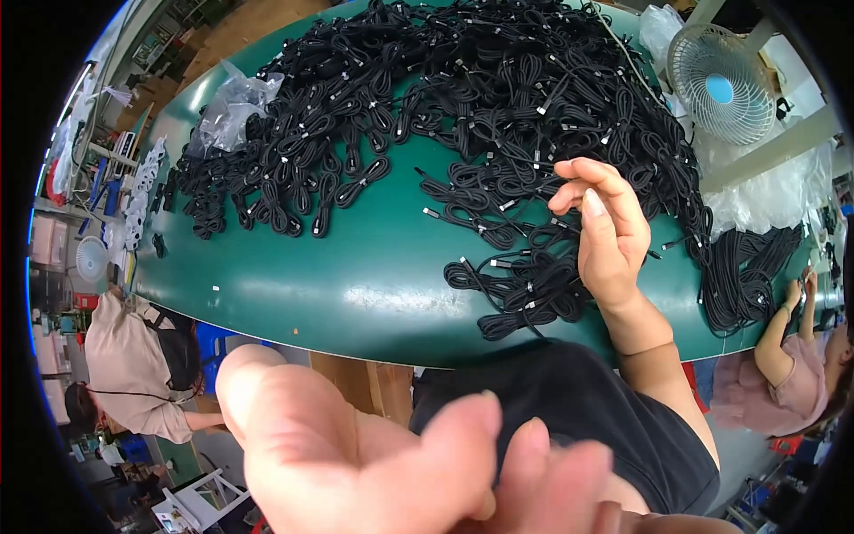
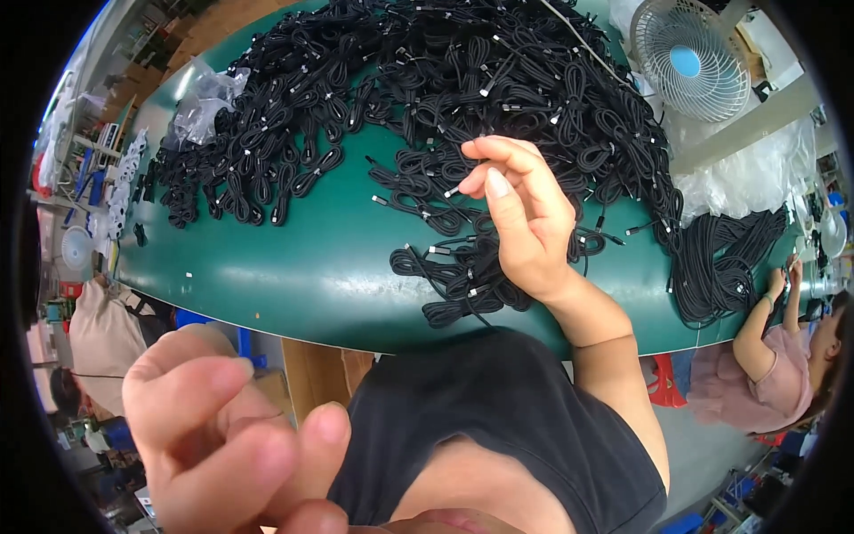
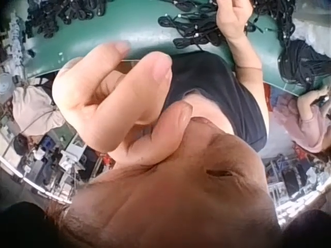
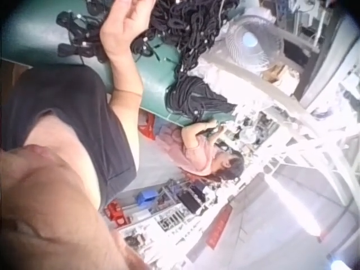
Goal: Coiling and bundling individual black cables with plastic ties on a factory workbench.
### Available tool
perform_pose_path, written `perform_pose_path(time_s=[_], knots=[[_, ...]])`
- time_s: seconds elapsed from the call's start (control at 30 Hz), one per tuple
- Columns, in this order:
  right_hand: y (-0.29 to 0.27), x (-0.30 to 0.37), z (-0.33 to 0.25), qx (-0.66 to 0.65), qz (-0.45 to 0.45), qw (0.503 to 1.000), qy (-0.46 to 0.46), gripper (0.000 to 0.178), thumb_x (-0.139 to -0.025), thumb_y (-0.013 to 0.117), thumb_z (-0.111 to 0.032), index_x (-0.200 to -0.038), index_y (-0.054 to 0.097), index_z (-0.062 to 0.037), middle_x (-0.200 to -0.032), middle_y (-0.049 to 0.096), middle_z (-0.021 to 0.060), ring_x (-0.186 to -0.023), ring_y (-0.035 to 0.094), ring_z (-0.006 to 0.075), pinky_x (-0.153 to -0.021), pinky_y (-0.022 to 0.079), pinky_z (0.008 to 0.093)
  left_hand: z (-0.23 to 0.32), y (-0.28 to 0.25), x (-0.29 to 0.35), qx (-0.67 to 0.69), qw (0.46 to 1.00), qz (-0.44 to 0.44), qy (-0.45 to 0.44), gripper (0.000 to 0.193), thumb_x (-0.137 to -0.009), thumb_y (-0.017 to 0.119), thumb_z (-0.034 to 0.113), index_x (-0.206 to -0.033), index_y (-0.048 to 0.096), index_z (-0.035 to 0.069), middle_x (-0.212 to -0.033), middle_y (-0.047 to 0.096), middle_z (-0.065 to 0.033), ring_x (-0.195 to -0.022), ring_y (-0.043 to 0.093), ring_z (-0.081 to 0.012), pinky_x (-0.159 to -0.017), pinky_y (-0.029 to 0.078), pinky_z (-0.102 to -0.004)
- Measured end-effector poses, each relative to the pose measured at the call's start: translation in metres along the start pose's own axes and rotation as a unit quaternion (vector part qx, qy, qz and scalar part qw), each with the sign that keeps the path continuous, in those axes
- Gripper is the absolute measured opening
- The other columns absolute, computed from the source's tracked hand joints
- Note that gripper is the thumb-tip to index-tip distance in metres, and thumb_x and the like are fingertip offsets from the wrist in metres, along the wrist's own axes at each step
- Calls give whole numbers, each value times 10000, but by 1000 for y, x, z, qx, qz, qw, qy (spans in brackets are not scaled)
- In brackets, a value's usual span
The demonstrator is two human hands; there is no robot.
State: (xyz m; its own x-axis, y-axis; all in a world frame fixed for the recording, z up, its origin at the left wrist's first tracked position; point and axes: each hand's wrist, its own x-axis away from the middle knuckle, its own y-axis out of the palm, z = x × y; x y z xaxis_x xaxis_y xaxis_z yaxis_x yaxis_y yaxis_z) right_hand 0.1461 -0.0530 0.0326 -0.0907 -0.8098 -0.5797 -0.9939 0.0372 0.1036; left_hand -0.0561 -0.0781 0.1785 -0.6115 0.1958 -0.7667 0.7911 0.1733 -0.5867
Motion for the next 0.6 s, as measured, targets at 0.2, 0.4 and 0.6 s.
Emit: perform_pose_path(time_s=[0.2,0.4,0.6], knots=[[2,1,-2,11,-7,1000,6,269,-891,429,-38,-1142,478,47,-1093,520,140,-786,553,132,-714,450,258,24,34,-4,-156,962,149,-165,178,-739,501,-17,-732,572,146,-882,523,34,-754,495,-128,-607,391,-185],[0,3,2,2,-11,1000,9,268,-895,435,-42,-1145,472,47,-1105,504,140,-739,553,113,-692,451,241,14,49,13,-215,949,224,-56,232,-792,510,-18,-690,611,164,-1046,491,155,-947,425,-57,-794,343,-120],[-1,2,0,11,-14,1000,24,260,-896,433,-38,-1137,470,52,-1106,500,138,-728,556,116,-689,454,243,2,2,28,-224,959,57,166,285,-763,509,-22,-677,633,219,-1064,534,208,-1047,367,99,-936,269,-247]])
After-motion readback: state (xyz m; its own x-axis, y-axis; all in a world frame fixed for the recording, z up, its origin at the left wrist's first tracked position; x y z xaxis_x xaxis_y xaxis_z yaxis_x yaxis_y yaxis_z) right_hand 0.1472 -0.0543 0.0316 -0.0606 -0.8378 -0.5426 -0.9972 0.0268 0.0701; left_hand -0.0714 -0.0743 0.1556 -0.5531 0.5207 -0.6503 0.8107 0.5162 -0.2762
